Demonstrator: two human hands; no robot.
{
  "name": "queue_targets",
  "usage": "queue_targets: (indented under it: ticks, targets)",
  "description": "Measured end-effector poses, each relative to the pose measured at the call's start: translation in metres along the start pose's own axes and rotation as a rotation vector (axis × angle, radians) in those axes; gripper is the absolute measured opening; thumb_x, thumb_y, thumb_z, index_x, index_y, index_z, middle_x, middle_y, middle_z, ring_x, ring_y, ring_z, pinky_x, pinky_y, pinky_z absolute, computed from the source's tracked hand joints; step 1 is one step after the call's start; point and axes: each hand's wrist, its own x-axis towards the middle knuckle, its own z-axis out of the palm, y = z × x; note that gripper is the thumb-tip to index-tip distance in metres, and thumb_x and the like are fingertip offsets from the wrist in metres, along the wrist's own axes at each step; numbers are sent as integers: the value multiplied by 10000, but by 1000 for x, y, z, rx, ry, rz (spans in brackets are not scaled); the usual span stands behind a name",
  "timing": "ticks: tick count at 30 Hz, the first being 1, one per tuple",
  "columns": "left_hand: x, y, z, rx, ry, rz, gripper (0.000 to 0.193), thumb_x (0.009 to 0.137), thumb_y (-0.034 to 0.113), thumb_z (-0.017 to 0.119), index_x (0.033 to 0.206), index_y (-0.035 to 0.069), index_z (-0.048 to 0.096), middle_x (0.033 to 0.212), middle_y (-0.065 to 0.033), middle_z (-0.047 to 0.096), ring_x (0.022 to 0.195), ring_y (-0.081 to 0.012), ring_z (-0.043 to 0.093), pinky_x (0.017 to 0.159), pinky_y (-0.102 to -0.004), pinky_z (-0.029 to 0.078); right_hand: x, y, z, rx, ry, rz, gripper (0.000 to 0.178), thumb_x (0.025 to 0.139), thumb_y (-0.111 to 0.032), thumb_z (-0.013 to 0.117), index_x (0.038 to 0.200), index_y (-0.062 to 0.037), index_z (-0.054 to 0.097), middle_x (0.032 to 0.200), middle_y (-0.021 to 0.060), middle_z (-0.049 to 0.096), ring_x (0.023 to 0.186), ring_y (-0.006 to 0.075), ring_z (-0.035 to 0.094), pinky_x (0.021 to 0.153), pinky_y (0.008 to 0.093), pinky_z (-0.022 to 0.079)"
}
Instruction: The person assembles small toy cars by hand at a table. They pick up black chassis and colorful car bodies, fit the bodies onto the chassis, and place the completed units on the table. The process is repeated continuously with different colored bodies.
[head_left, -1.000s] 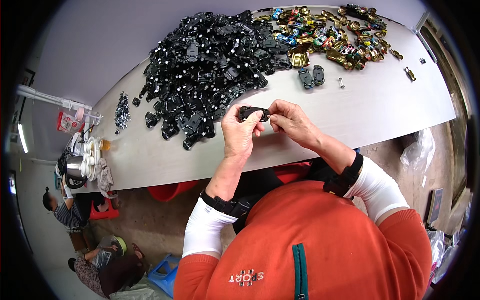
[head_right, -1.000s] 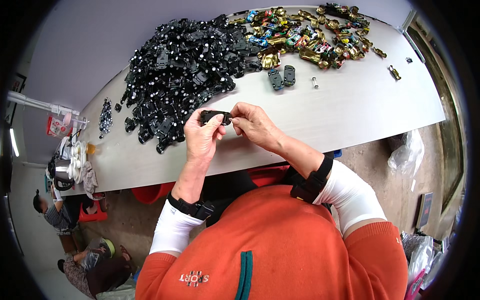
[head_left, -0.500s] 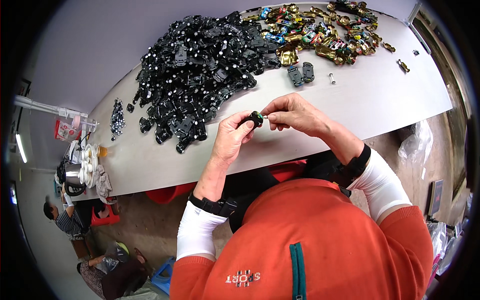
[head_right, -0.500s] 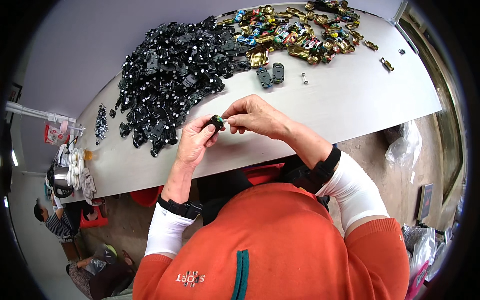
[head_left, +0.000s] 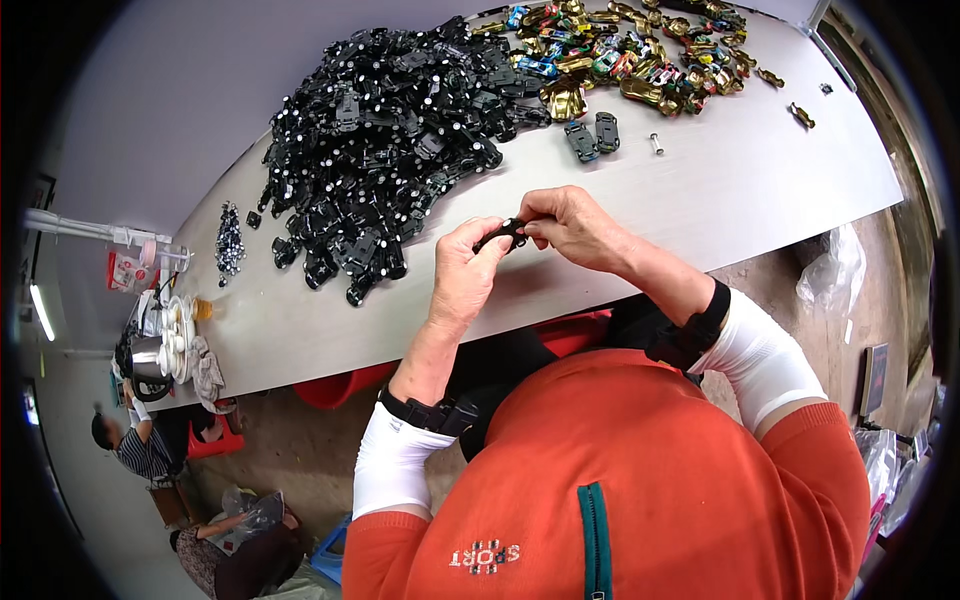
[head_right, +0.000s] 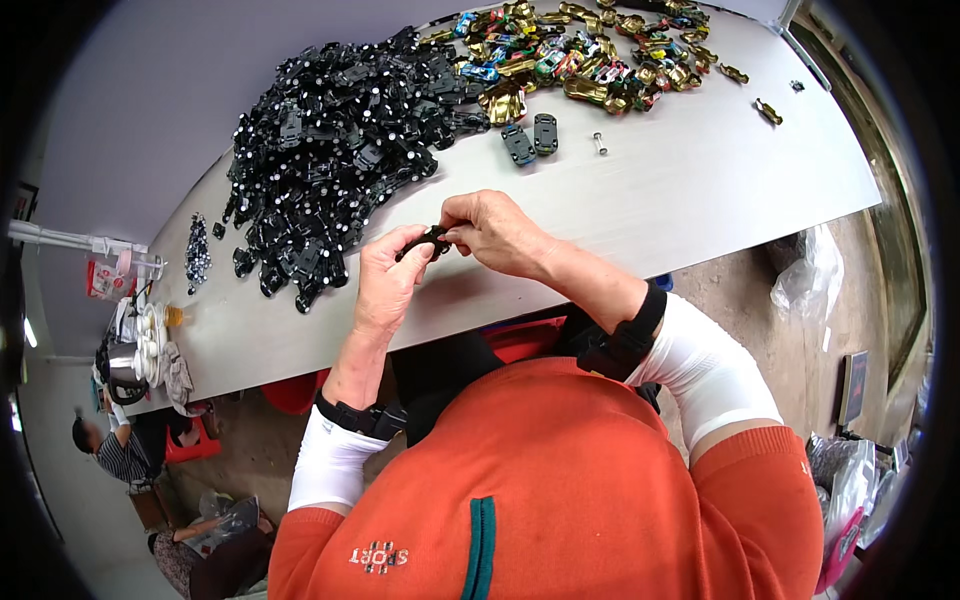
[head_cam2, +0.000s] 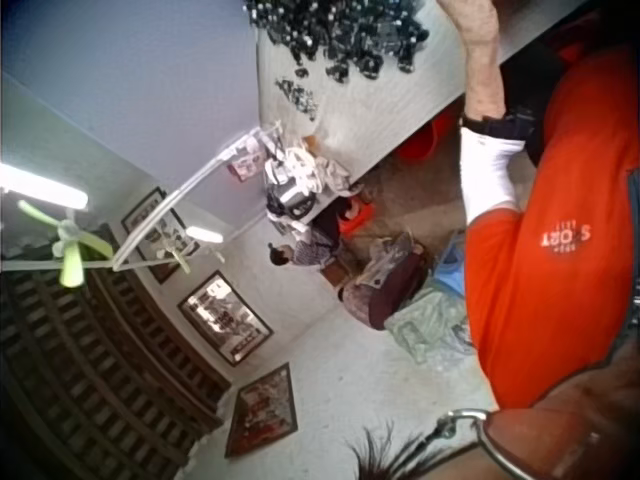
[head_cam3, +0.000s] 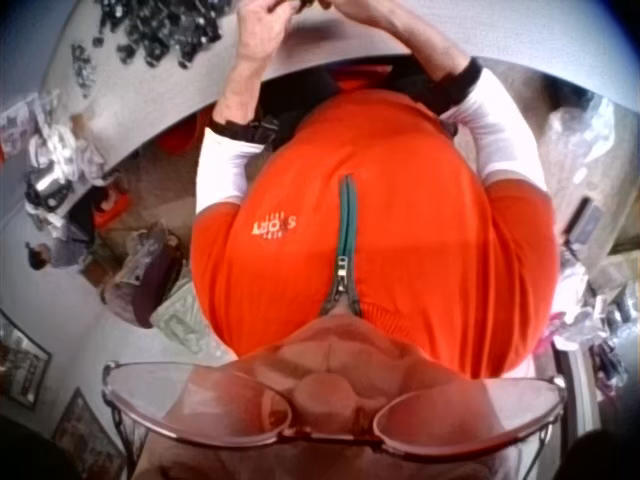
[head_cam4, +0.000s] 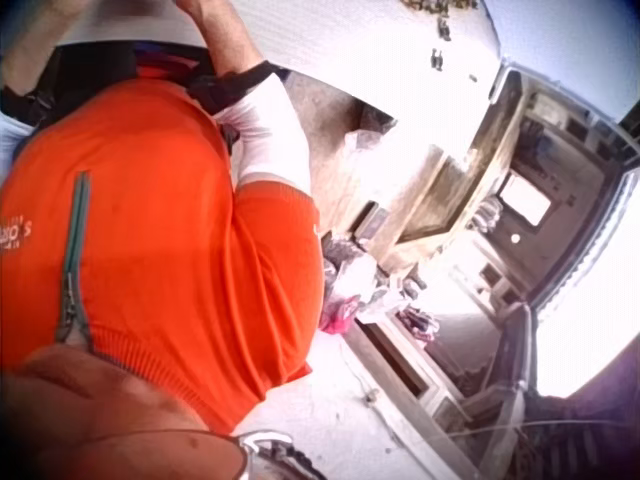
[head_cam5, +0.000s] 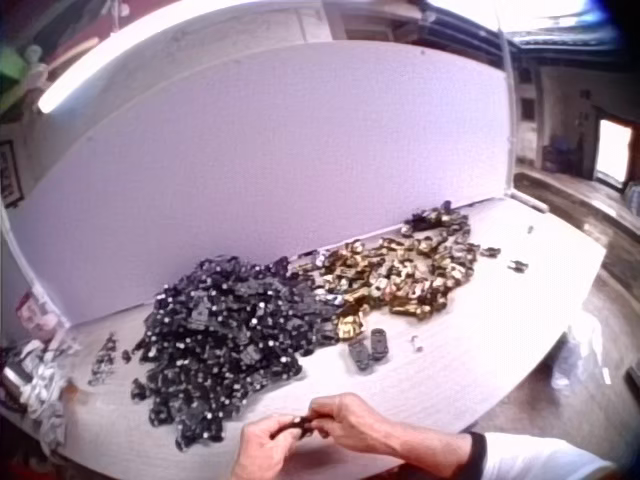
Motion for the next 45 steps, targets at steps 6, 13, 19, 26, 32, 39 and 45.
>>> queue_targets:
  ticks: [6, 13, 19, 26, 32, 39, 45]
  targets:
    - [6, 7, -3, -170, -24, -172, 169, 876, 66, 582, 1011, -28, 618, 727, -41, 602, 497, -38, 432, 433, -165, 312, -1, 6, -6, 333, -15, 113, 162, 875, -38, 516, 943, -1, 658, 650, -4, 560, 592, 50, 473, 521, 203, 377]
    - [5, 5, 0, -113, -36, -168, 162, 886, 75, 569, 1007, -25, 608, 718, -48, 595, 468, -35, 420, 412, -155, 300, 2, 17, -7, 256, -5, 106, 140, 851, -70, 564, 919, -5, 666, 652, 43, 604, 569, 115, 534, 526, 252, 428]
    - [11, 12, 21, -25, 2, -167, 106, 886, 80, 565, 945, 1, 604, 700, -32, 586, 463, -30, 431, 398, -155, 296, -4, 14, -5, -437, 268, -120, 113, 810, -79, 571, 857, -39, 666, 636, 156, 591, 575, 306, 579, 573, 383, 466]
    - [72, -6, 20, -212, 50, -190, 174, 908, 60, 521, 1044, -48, 513, 828, -111, 602, 521, -109, 566, 399, -189, 428, -25, 11, -41, -25, 408, 121, 146, 878, -66, 503, 924, 14, 616, 708, 73, 629, 541, 122, 581, 524, 269, 488]
    - [74, 6, 48, -72, -45, -162, 644, 856, 76, 604, 1357, -80, 231, 1183, -211, 439, 769, -250, 640, 602, -300, 554, -39, 34, -80, -492, 641, -27, 230, 783, -178, 673, 904, -3, 587, 756, 137, 628, 636, 261, 612, 625, 353, 491]
    - [79, 5, 45, 1030, 183, 528, 669, 660, 126, 771, 1229, -21, 452, 1032, -159, 480, 879, -284, 528, 794, -357, 454, 7, 20, -119, -867, 669, 162, 508, 749, -422, 702, 923, 21, 523, 896, 236, 583, 830, 391, 598, 688, 444, 482]
    - [120, -8, 71, 1231, 65, 323, 339, 705, 164, 732, 952, -4, 573, 1019, -154, 503, 935, -334, 532, 803, -429, 457, 24, 16, -104, -1042, 454, 363, 666, 701, -528, 709, 1039, 15, 525, 1052, 257, 521, 894, 395, 600, 759, 441, 501]
